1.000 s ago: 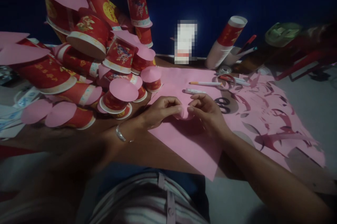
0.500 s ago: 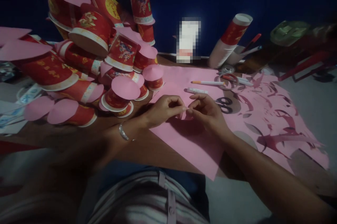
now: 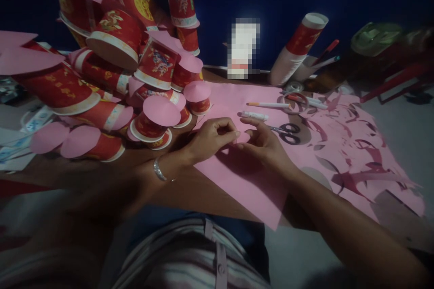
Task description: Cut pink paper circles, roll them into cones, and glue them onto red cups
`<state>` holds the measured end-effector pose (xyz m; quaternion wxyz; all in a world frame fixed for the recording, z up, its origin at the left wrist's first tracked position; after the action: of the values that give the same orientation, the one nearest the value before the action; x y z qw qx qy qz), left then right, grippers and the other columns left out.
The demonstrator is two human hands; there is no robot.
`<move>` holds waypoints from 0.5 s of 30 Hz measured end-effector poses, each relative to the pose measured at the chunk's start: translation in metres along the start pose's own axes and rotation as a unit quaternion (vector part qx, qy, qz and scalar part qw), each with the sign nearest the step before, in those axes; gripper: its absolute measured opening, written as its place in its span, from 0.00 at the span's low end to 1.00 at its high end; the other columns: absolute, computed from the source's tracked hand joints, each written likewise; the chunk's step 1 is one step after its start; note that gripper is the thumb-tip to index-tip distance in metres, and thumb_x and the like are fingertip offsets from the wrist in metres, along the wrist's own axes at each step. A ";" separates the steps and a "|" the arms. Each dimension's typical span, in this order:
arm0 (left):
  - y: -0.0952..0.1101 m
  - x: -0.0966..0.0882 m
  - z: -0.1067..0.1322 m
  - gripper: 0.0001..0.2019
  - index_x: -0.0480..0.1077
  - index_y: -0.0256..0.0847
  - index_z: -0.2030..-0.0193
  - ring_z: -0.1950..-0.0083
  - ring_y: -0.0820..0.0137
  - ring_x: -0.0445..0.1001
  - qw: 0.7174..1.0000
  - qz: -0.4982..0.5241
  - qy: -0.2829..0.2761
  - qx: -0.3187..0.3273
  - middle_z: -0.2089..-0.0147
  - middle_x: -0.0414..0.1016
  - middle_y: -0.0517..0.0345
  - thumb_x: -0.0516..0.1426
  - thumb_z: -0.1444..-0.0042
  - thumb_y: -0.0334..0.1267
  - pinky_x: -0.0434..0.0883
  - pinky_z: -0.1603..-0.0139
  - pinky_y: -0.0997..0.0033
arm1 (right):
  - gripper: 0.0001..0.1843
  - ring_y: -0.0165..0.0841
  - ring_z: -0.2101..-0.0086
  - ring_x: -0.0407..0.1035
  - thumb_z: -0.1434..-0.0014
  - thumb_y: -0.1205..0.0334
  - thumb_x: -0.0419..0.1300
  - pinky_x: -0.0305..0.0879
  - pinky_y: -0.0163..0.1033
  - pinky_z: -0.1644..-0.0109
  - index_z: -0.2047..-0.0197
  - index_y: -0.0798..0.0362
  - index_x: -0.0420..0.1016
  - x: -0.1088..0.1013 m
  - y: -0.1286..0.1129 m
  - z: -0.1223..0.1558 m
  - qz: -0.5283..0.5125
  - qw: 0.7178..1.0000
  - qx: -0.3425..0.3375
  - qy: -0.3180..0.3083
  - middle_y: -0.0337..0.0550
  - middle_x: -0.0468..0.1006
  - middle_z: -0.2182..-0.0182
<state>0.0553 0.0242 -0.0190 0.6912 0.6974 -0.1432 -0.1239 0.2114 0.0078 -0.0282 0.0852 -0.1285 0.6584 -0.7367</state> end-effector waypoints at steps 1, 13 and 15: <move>0.000 0.000 0.000 0.09 0.71 0.38 0.70 0.70 0.74 0.73 1.000 -0.005 -0.001 0.000 0.72 0.74 0.60 0.64 0.42 0.39 0.70 0.69 0.73 | 0.37 0.31 0.71 0.69 0.50 0.57 0.76 0.65 0.38 0.69 0.39 0.45 0.68 0.000 0.000 0.000 0.002 1.000 0.000 -0.001 0.32 0.75 0.70; -0.001 0.000 -0.001 0.09 0.72 0.38 0.72 0.69 0.75 0.73 1.000 -0.010 0.020 0.010 0.72 0.75 0.60 0.64 0.43 0.38 0.71 0.65 0.73 | 0.36 0.30 0.74 0.63 0.50 0.56 0.77 0.59 0.38 0.71 0.39 0.46 0.71 -0.003 -0.004 0.000 0.055 0.998 -0.020 0.010 0.34 0.76 0.70; -0.001 0.000 -0.001 0.10 0.72 0.38 0.71 0.69 0.73 0.74 1.000 -0.005 0.019 0.003 0.72 0.75 0.59 0.64 0.42 0.39 0.71 0.66 0.73 | 0.36 0.31 0.72 0.67 0.49 0.55 0.76 0.64 0.39 0.69 0.38 0.45 0.70 -0.002 -0.004 0.000 0.034 0.999 -0.013 0.013 0.36 0.78 0.67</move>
<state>0.0560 0.0248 -0.0202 0.6914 0.7020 -0.1273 -0.1135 0.2135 0.0093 -0.0245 0.1004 -0.0977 0.6729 -0.7264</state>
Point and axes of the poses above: each hand's wrist, its own z-axis away from the middle knuckle, its own x-axis out of the palm, y = z × x, the point moved 5 cm from there along -z, towards the middle knuckle
